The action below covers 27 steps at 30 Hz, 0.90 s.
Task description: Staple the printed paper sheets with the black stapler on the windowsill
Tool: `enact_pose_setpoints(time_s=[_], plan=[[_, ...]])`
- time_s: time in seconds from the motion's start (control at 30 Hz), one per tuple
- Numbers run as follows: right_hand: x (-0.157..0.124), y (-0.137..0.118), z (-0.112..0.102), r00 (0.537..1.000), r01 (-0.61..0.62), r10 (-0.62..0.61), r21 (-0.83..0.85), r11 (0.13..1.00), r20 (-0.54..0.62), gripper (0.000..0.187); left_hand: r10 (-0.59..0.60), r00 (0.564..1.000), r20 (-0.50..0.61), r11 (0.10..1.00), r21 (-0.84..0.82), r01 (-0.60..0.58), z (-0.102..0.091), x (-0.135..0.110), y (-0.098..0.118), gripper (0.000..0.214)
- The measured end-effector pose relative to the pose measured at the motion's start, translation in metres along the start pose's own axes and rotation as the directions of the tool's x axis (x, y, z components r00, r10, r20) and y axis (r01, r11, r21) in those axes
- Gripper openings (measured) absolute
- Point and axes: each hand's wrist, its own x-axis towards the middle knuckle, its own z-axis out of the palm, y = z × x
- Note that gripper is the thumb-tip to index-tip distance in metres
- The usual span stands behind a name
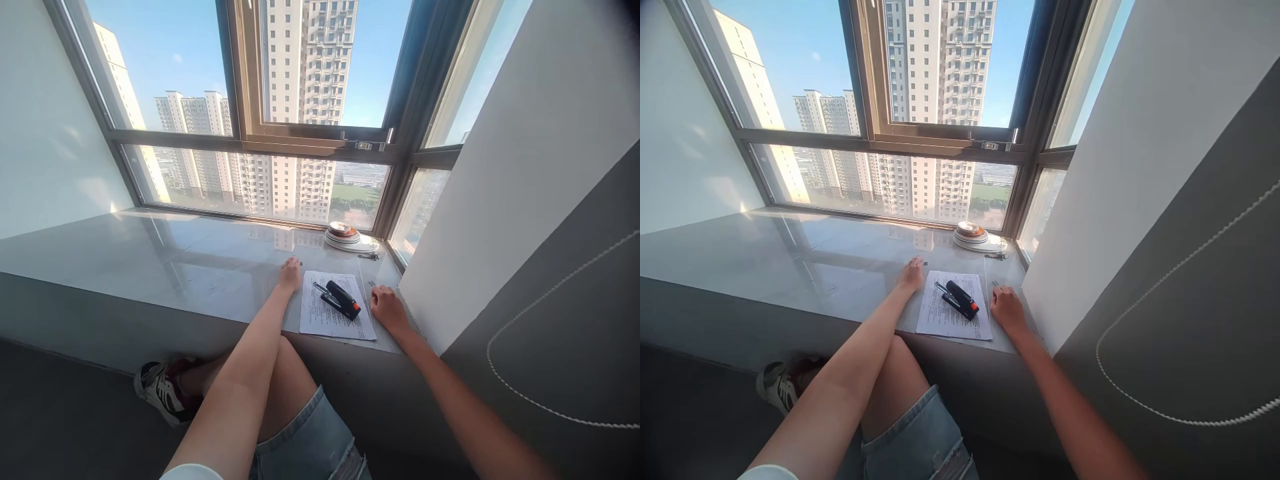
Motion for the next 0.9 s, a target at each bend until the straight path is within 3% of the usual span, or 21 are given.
enact_pose_setpoints(time_s=[0.17,0.37,0.5,0.6,0.73,0.9], plan=[[0.001,-0.002,0.003,1.0,0.008,-0.008,0.044,0.999,-0.011,0.02,0.057,0.991,0.122,0.998,-0.016,-0.055,0.006,0.008,0.001,0.05],[0.0,-0.002,-0.007,0.998,0.035,-0.021,0.211,0.977,-0.067,0.019,0.032,0.997,0.066,0.998,0.043,-0.034,-0.011,-0.027,0.011,0.034],[0.0,-0.025,-0.022,0.992,0.073,-0.007,0.541,0.838,-0.123,0.024,0.0,1.0,0.013,0.993,0.118,-0.001,-0.019,-0.051,0.031,0.038],[-0.004,-0.052,-0.02,0.99,0.139,-0.106,0.613,0.778,-0.09,0.038,-0.01,1.0,0.0,0.989,0.145,0.01,-0.021,-0.063,0.052,0.038],[-0.012,-0.073,-0.006,0.988,0.123,-0.151,0.586,0.801,-0.001,0.045,0.051,0.999,0.001,0.997,0.05,-0.051,-0.026,-0.075,0.07,0.04],[-0.014,-0.073,-0.004,0.983,0.107,-0.177,0.643,0.758,0.044,0.037,0.12,0.993,-0.002,0.984,-0.134,-0.119,-0.036,-0.078,0.065,0.044]])
